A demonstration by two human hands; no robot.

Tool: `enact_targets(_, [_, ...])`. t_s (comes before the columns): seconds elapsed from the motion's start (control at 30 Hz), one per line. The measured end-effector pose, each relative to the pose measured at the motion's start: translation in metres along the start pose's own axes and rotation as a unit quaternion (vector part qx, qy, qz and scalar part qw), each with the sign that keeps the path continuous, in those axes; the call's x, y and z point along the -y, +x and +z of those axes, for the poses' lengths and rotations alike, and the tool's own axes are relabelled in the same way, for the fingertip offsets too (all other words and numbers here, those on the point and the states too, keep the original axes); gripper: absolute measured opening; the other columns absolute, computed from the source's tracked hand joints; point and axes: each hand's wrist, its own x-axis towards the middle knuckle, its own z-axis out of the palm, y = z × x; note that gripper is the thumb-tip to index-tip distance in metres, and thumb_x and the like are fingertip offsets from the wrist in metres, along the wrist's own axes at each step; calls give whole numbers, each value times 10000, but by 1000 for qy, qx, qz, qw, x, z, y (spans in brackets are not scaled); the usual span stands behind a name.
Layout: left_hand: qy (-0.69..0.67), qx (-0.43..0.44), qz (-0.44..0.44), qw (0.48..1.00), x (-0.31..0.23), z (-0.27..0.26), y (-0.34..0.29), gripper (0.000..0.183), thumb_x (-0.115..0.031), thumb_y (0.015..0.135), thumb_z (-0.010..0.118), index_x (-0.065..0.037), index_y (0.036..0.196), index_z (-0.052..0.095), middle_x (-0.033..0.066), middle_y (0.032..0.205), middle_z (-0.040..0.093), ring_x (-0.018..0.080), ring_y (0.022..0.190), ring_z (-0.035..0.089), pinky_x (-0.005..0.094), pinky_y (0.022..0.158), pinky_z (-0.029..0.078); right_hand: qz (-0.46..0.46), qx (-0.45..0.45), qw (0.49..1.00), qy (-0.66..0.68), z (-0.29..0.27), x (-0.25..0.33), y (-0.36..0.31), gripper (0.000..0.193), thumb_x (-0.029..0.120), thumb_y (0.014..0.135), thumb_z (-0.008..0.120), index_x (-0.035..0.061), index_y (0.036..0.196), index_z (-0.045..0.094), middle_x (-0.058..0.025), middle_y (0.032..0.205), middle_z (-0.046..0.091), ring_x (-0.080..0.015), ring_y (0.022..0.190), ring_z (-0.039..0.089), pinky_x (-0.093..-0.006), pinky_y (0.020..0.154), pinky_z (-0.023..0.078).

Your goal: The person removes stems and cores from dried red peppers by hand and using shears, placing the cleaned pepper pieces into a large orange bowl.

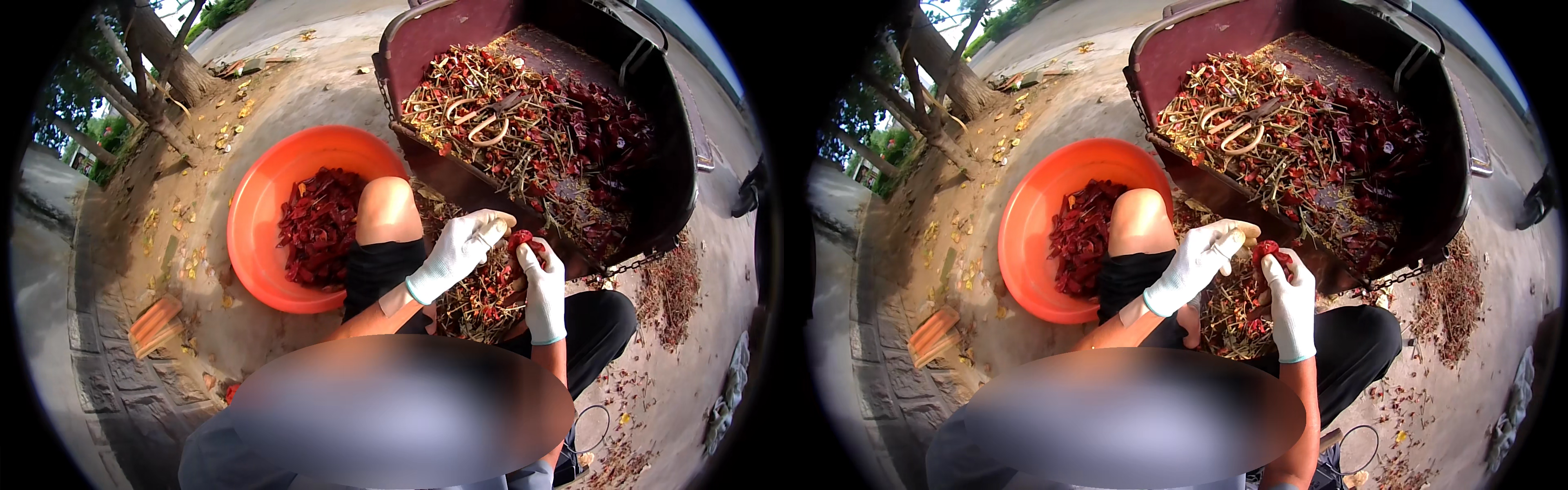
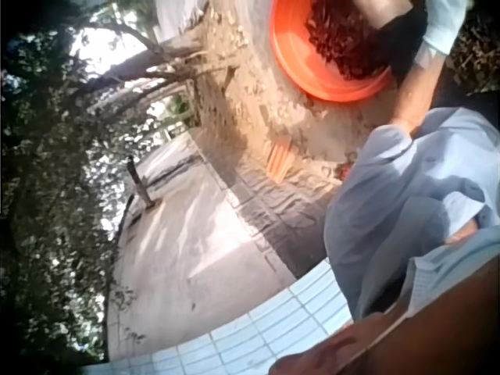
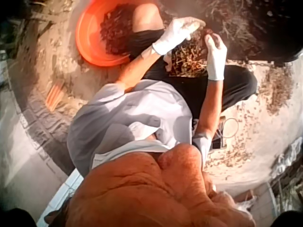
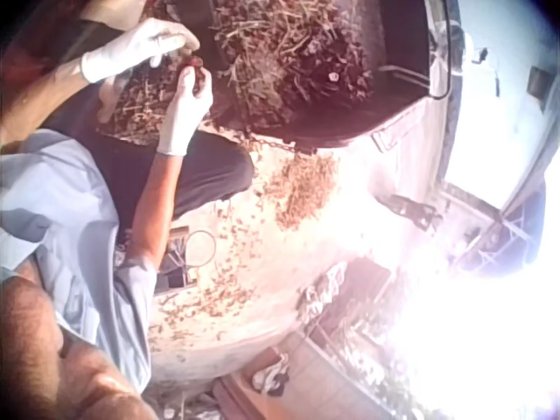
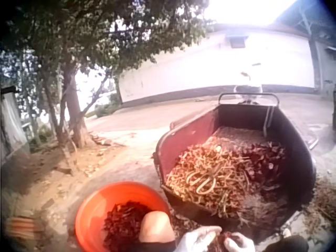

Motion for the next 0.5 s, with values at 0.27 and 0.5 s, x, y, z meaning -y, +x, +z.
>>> enact_targets(0.27, [423, 48, 251, 869, 1, 14, -24, 959, -500, 633, 836, -51, 1403, 484, 152, 1333, 558, 354, 1242, 529, 459, 1025, 444, 83, 42, 958, 270, 1, -25, 14, 196, 208, 972, 532, 53, 1067, 606, -23, 825, 624, -96, 619, 572, -232, 540, 476])
enact_targets(0.5, [446, 18, 286, 848, 11, 21, -22, 852, -373, 658, 837, -32, 1367, 508, 149, 1284, 582, 334, 1212, 546, 454, 1026, 439, 49, 69, 944, 318, 2, -25, 15, 357, 307, 1029, 473, 16, 1198, 594, -93, 1129, 654, -210, 1050, 621, -359, 929, 496])
